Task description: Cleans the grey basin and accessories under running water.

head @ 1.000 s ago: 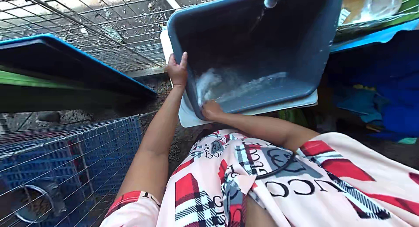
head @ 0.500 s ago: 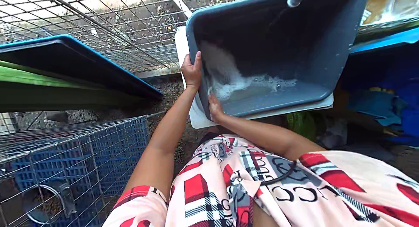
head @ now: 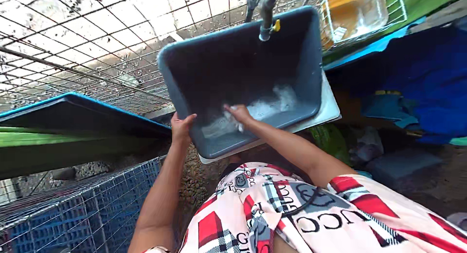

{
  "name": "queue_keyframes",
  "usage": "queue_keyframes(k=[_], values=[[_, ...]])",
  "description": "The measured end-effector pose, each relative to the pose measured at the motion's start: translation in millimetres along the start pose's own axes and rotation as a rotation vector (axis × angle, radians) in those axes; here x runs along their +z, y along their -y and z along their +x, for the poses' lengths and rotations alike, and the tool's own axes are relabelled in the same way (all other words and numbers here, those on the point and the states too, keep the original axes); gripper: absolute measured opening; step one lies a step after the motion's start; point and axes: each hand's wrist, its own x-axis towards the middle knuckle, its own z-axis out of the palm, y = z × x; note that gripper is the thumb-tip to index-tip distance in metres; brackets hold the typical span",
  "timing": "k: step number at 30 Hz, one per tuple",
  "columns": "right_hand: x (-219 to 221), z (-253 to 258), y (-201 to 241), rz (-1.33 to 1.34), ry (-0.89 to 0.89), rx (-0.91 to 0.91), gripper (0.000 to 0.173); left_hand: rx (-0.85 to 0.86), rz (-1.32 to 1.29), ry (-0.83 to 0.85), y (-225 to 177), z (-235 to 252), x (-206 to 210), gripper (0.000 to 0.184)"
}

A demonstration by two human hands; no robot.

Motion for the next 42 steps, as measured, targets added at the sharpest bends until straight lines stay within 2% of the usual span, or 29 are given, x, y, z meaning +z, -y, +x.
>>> queue_keyframes(k=[2,4,7,11,13,16,18,20,21,24,27,29,31,33,35,39,42], values=[[-46.1,-2.1,21.7,0.101,0.001,-0.07,0.043,0.048,-0.011,-0.026,-36.3,-17.3,3.9,0.046],[-95.7,-14.2,43.8,0.163,0.104,-0.097,0.033,0.106,0.031,-0.071,-73.9,-33.1,-0.1,0.047],[-162.2,-20.7,50.8,0.193,0.136,-0.143,0.043,0.165,0.109,-0.111,-117.7,-60.3,-21.1,0.052],[-222.9,2.2,26.0,0.219,-0.06,-0.074,0.036,0.283,0.201,-0.178,-159.2,-116.0,-32.4,0.052],[-237.1,27.1,-1.1,0.187,-0.175,-0.037,0.036,0.317,0.228,-0.202,-168.3,-143.6,-35.0,0.047],[-244.6,50.4,-27.0,0.084,-0.228,0.0,0.044,0.386,0.271,-0.22,-182.4,-185.3,-14.9,0.045],[-252.5,51.9,-23.3,-0.132,-0.144,-0.059,0.047,0.424,0.306,-0.26,-180.9,-205.2,-4.2,0.05],[-276.2,49.0,1.8,-0.298,-0.024,-0.182,0.041,0.435,0.307,-0.345,-173.8,-221.0,7.1,0.05],[-291.9,42.9,17.9,-0.323,-0.026,-0.254,0.041,0.439,0.315,-0.39,-167.2,-229.2,9.1,0.05],[-362.5,33.5,76.4,-0.475,-0.269,-0.337,0.049,0.504,0.337,-0.466,-137.3,-255.2,9.5,0.052],[-421.0,47.4,122.6,-0.821,-0.473,-0.106,0.053,0.591,0.427,-0.573,-109.8,-280.5,21.9,0.051],[-439.1,78.2,115.5,-0.962,-0.458,0.068,0.055,0.59,0.54,-0.666,-102.0,-294.8,38.7,0.049],[-449.9,117.5,85.8,-1.025,-0.405,0.168,0.058,0.625,0.638,-0.73,-90.8,-302.0,45.8,0.04],[-452.8,158.2,57.6,-0.986,-0.388,0.241,0.076,0.666,0.664,-0.788,-81.2,-308.1,49.6,0.033],[-445.3,178.4,45.9,-0.937,-0.436,0.299,0.095,0.696,0.662,-0.847,-76.4,-316.1,57.5,0.033],[-441.4,172.5,44.3,-0.923,-0.496,0.293,0.09,0.722,0.7,-0.958,-64.3,-331.2,66.8,0.029],[-444.7,153.8,51.7,-0.98,-0.478,0.229,0.071,0.763,0.802,-1.014,-60.4,-339.0,74.1,0.027]])
